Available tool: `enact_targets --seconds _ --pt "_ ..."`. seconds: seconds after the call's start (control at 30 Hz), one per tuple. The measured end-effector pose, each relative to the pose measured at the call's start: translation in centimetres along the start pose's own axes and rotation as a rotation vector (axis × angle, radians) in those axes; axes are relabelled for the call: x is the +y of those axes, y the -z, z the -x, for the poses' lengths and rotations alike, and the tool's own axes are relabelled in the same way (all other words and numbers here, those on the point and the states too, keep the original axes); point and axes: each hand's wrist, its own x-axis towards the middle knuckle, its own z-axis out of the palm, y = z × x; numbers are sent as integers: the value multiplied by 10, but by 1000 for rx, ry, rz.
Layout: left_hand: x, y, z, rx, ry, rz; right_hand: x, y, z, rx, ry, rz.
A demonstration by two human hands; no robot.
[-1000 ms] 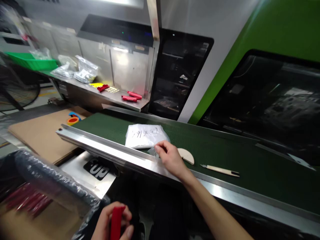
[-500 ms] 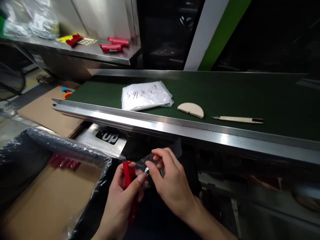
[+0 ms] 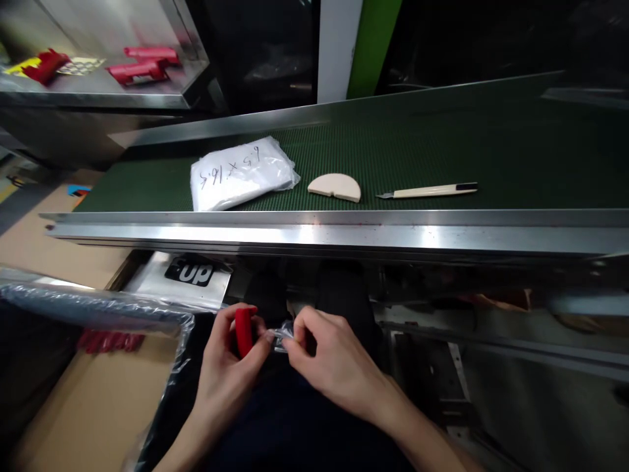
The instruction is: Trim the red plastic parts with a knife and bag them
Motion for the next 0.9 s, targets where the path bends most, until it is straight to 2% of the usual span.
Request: enact_targets --seconds 0.13,0.23,0.3,0.4,0.47,0.57,0.6,0.67,0.73,0.83,0.9 --pt "1 -6 -10 37 -121 -149 -5 6 5 95 165 138" --pt "3 -8 -12 4 -222 -244 -14 15 5 218 250 188" --pt "3 -9 -9 -64 -294 -294 -20 21 4 182 226 144" --pt "0 -10 -6 -152 -347 -331 -24 27 5 42 188 -1" --pt "-4 -10 -8 -146 -322 -330 -21 31 11 115 190 -28" --pt "-10 -9 -19 -77 -200 -284 -12 40 26 392 98 -48" --pt "-12 -8 -23 -63 -149 -253 -9 44 33 447 53 -61" --pt "-15 -6 -31 -62 -60 -179 -4 49 46 449 18 -22" --pt "-15 -5 -36 -77 -2 -114 -3 51 55 403 87 131" --pt "-12 -7 -33 -100 40 -58 -4 45 61 388 328 342" --pt "-10 -8 -28 -121 46 -39 -5 39 59 361 456 399"
